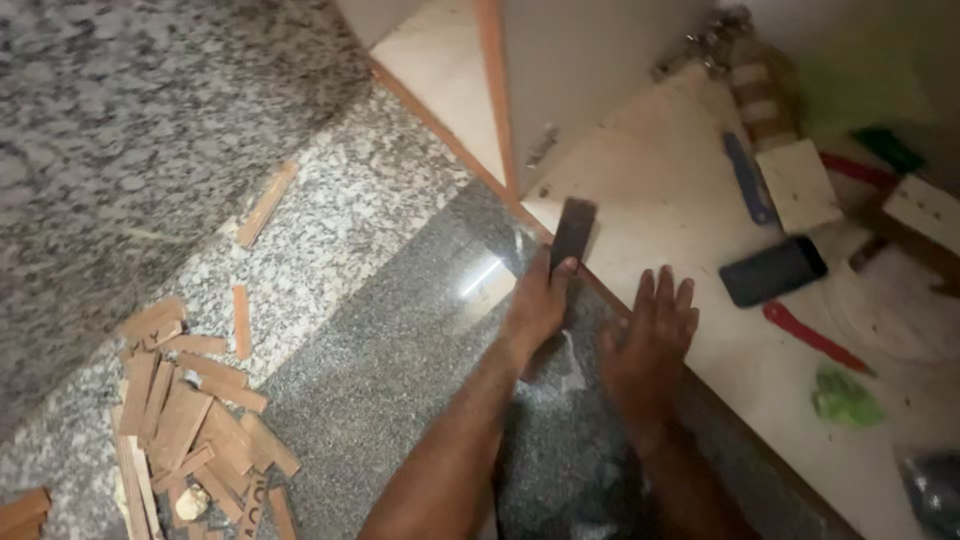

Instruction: The person scrapes the edges and interior of a cabinet with a chisel-like tool and by hand, clearing debris from the bottom and around a hinge.

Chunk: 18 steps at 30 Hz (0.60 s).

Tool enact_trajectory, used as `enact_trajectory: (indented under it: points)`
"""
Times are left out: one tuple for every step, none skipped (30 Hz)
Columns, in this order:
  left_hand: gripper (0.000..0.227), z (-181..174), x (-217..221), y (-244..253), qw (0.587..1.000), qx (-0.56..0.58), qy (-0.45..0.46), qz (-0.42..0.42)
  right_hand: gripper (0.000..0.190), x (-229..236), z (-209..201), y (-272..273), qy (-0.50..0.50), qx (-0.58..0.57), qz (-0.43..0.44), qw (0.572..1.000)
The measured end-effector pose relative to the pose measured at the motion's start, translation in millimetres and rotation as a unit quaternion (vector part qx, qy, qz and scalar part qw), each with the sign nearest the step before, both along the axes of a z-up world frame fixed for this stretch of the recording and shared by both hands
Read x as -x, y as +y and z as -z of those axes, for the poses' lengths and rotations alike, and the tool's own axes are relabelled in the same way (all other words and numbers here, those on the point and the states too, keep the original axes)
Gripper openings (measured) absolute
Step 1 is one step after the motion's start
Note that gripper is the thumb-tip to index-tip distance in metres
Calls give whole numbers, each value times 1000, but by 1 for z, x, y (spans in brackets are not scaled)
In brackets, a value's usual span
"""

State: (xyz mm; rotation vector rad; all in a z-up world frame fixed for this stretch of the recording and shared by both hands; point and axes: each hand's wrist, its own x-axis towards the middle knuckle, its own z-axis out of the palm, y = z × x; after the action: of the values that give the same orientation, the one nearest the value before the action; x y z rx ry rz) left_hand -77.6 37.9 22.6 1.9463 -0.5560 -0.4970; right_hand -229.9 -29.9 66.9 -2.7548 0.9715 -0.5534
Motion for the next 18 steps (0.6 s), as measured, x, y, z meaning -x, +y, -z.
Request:
enact_trajectory:
  points:
    - [40, -14, -2, 1, 999, -23, 4, 28, 77, 0, -1, -1, 17, -36, -3, 999]
    - [40, -28, -5, 1, 997, -42, -3, 68, 80, -1, -1, -2, 33, -72, -5, 997]
    - [41, -41, -6, -4, 992, -56, -9, 116, 84, 3, -3, -3, 49, -105, 0, 993]
    - [43, -52, -8, -10, 984, -70, -16, 163, 87, 4, -3, -4, 60, -114, 0, 992]
    - [44, -61, -7, -17, 972, -100, -19, 211, 90, 9, -3, -3, 75, -126, 5, 989]
    - [46, -69, -9, -26, 957, -128, -24, 258, 93, 14, -3, -4, 89, -139, 10, 986]
    - [48, -76, -13, -31, 940, -158, -32, 301, 92, 17, -4, -3, 106, -147, -1, 983]
    - [45, -81, -14, -38, 926, -157, -71, 337, 91, 22, -6, -2, 122, -156, -12, 980]
    - [43, -85, -18, -48, 908, -156, -116, 372, 90, 24, -8, -5, 132, -166, -22, 977]
    - [40, -89, -21, -59, 887, -153, -160, 406, 88, 27, -10, -8, 133, -179, -29, 974]
    - [35, -92, -20, -71, 863, -178, -187, 434, 86, 33, -13, -13, 136, -192, -34, 971]
    - [30, -94, -17, -84, 837, -202, -215, 461, 85, 40, -17, -18, 138, -204, -39, 968]
    - [26, -95, -12, -95, 808, -223, -241, 489, 84, 48, -19, -20, 137, -232, -26, 963]
    - [28, -97, -4, -104, 787, -248, -235, 513, 84, 54, -21, -21, 135, -260, -13, 956]
    - [30, -101, 5, -111, 763, -273, -235, 536, 83, 61, -24, -21, 128, -286, 0, 950]
    - [33, -106, 13, -117, 738, -297, -236, 558, 84, 67, -27, -19, 149, -295, 17, 943]
    - [36, -109, 21, -126, 734, -280, -217, 579, 84, 71, -28, -21, 173, -306, 35, 936]
    - [41, -112, 28, -131, 729, -264, -198, 600, 85, 78, -29, -23, 196, -318, 52, 926]
